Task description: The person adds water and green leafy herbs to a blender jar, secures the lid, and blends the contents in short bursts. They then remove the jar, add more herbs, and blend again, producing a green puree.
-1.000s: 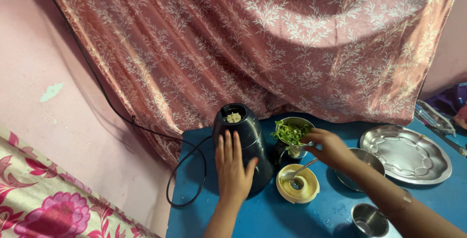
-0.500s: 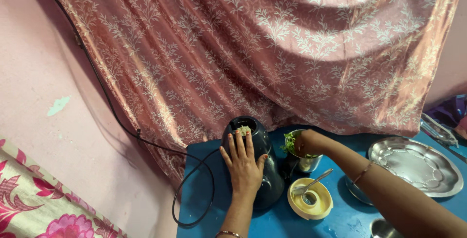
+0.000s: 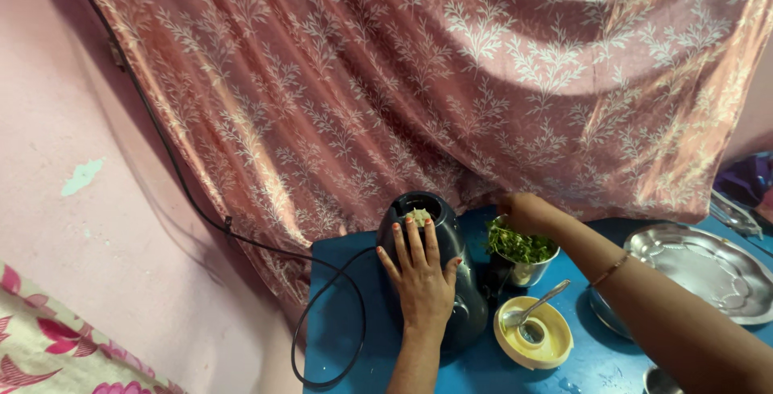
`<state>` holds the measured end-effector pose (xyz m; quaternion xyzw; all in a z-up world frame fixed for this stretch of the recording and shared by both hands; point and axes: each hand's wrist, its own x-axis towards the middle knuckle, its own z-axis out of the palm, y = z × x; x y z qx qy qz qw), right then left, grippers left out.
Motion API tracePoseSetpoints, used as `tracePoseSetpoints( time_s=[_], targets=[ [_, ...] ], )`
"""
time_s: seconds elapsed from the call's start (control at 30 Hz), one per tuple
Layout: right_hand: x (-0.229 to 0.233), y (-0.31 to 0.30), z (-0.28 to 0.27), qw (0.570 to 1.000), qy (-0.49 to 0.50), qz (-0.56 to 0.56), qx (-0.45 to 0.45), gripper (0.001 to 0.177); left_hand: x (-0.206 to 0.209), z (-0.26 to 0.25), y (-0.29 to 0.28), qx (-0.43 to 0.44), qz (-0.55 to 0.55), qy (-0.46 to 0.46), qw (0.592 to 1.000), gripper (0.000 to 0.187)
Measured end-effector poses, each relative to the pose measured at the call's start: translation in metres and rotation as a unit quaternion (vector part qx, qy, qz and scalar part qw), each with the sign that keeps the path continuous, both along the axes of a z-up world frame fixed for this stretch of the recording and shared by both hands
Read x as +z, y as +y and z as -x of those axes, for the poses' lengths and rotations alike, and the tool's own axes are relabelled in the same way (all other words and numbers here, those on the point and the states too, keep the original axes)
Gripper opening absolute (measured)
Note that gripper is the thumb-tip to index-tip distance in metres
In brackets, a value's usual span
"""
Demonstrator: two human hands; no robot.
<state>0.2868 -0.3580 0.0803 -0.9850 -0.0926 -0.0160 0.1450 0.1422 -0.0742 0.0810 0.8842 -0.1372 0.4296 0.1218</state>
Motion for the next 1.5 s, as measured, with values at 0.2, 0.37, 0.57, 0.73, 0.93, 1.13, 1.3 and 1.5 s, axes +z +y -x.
tracePoseSetpoints(
  time_s=[0.2,0.37,0.57,0.73,0.93,1.13,1.3,1.5],
  targets=[
    [0.008,0.042,0.035,0.997,0.062,-0.05,-0.022,0.043,-0.003,-0.002,0.0,0.004,-0.005,0.0,1.0,0.081],
    [0.034,0.043,0.062,0.991,0.093,0.004,0.093,0.043,-0.006,-0.005,0.0,0.003,-0.006,0.003,1.0,0.079],
    [0.042,0.029,0.091,0.978,0.151,0.046,0.136,0.043,-0.006,-0.004,0.0,0.001,-0.001,0.012,1.0,0.079],
    [0.038,0.009,0.095,0.984,0.099,0.013,0.146,0.028,-0.006,-0.004,-0.001,0.0,0.006,0.007,1.0,0.08],
    [0.03,-0.016,0.07,0.993,-0.063,-0.09,0.047,0.016,-0.006,-0.005,-0.001,0.008,0.001,0.003,1.0,0.081],
    [0.005,-0.002,0.031,0.998,-0.06,0.015,-0.017,0.019,-0.007,-0.005,-0.003,0.01,0.003,0.004,1.0,0.081],
    [-0.018,0.016,0.025,0.996,-0.017,0.088,0.015,0.033,-0.005,-0.004,0.0,0.007,-0.004,0.011,1.0,0.082],
    [-0.019,0.006,0.013,0.985,0.039,0.166,0.018,0.032,-0.005,-0.003,0.002,0.006,-0.008,0.01,1.0,0.081]
  ],
)
